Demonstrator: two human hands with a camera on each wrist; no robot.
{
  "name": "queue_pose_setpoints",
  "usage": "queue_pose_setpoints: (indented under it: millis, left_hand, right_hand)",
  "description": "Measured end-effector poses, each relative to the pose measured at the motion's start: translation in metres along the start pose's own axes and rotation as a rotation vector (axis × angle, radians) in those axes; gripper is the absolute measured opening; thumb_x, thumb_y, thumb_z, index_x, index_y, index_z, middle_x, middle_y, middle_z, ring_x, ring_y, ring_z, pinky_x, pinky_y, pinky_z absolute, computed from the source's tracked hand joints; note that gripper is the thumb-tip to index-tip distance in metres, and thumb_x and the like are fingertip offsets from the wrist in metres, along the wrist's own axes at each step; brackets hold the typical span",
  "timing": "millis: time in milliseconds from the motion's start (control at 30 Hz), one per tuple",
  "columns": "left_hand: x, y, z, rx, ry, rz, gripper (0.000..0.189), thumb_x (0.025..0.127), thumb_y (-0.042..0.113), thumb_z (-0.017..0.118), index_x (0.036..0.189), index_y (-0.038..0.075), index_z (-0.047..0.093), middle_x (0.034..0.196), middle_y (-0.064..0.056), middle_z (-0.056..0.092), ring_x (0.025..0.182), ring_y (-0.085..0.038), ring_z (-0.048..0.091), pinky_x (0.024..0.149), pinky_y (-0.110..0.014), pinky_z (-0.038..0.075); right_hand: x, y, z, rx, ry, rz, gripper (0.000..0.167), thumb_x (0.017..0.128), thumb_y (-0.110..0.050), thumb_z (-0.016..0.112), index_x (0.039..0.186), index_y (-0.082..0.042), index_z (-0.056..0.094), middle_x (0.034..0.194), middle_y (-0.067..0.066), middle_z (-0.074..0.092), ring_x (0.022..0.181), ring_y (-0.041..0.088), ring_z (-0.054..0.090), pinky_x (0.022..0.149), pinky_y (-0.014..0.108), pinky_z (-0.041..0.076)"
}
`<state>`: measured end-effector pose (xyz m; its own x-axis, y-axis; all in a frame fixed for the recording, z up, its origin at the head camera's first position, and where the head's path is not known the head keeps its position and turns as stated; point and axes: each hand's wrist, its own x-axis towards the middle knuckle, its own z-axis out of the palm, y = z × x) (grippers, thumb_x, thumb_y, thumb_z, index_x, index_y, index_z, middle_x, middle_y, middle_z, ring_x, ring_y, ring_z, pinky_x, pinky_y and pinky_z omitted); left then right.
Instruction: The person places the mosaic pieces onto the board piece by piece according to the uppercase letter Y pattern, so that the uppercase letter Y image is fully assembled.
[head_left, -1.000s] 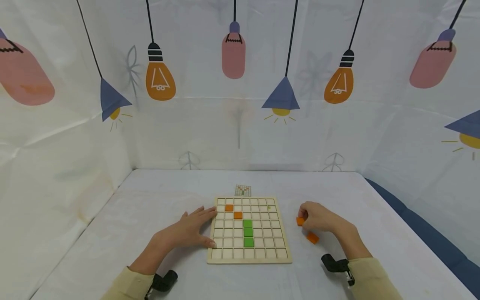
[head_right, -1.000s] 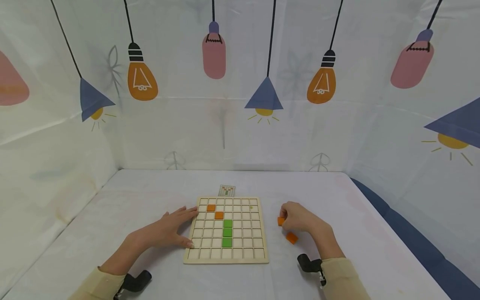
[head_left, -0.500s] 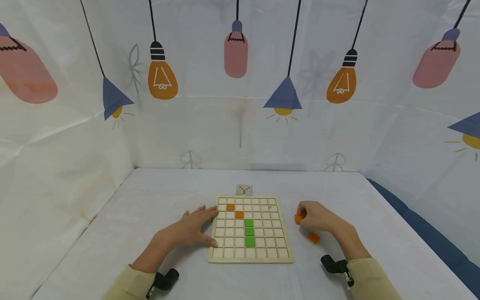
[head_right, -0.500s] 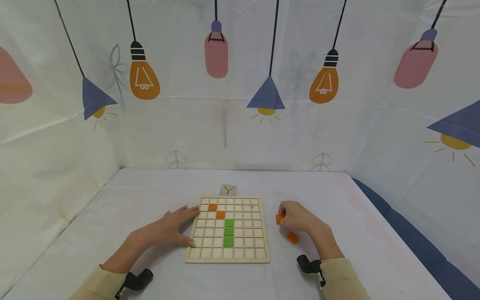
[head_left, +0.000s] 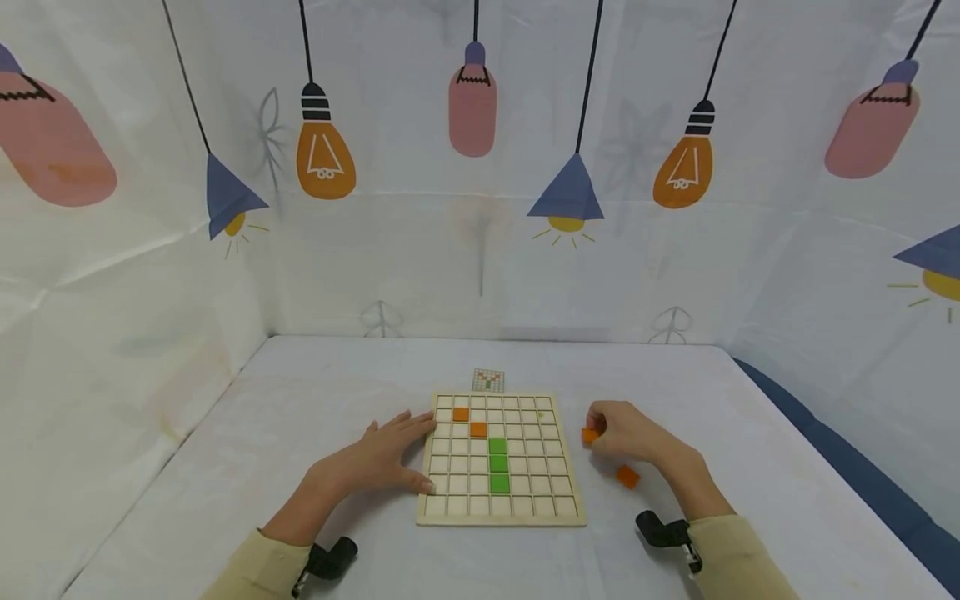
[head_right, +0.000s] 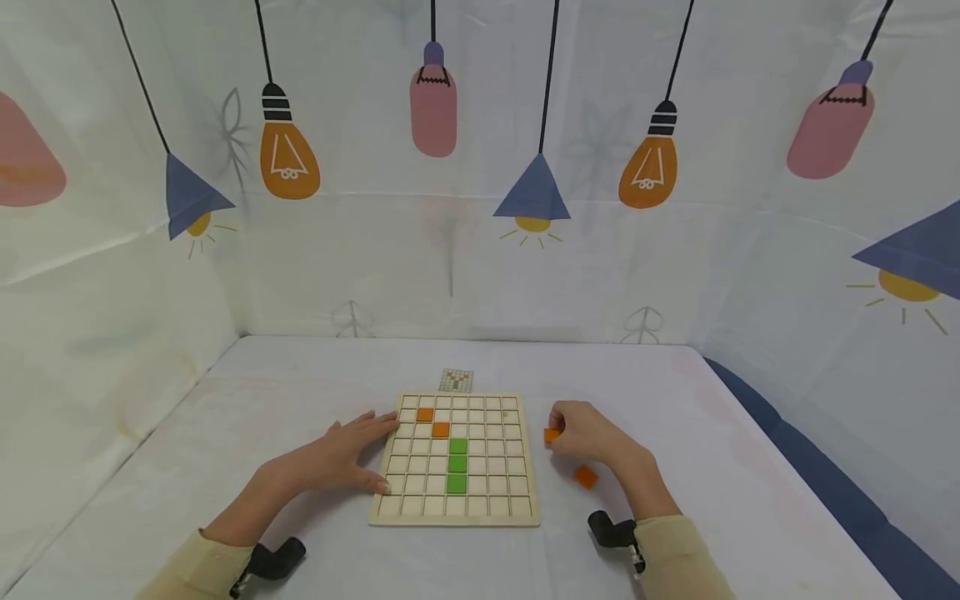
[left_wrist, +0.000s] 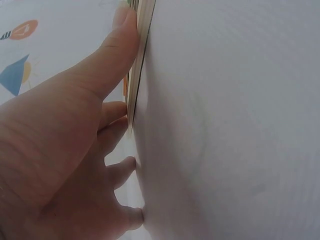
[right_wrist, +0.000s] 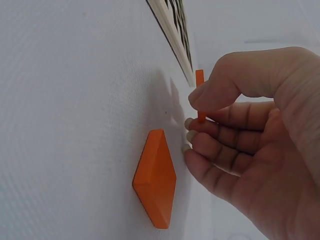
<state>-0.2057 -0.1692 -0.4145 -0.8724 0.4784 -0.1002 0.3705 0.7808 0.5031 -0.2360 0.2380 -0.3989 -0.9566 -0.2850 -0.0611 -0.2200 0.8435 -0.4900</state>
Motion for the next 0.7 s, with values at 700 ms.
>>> queue_pose_setpoints:
  millis: [700]
  left_hand:
    - [0.0, 0.002, 0.0, 0.002, -0.004, -0.018, 0.101, 0.073, 0.059, 0.079, 0.155, 0.019, 0.036, 0.164, 0.002, 0.03, 0.156, -0.033, 0.013, 0.118, -0.073, 0.005]
  right_hand:
    - [0.007, -0.013, 0.006, 0.022, 0.01, -0.046, 0.019, 0.071, -0.004, 0.07, 0.086, -0.012, 0.06, 0.079, 0.001, 0.057, 0.07, 0.016, 0.05, 0.058, 0.028, 0.04]
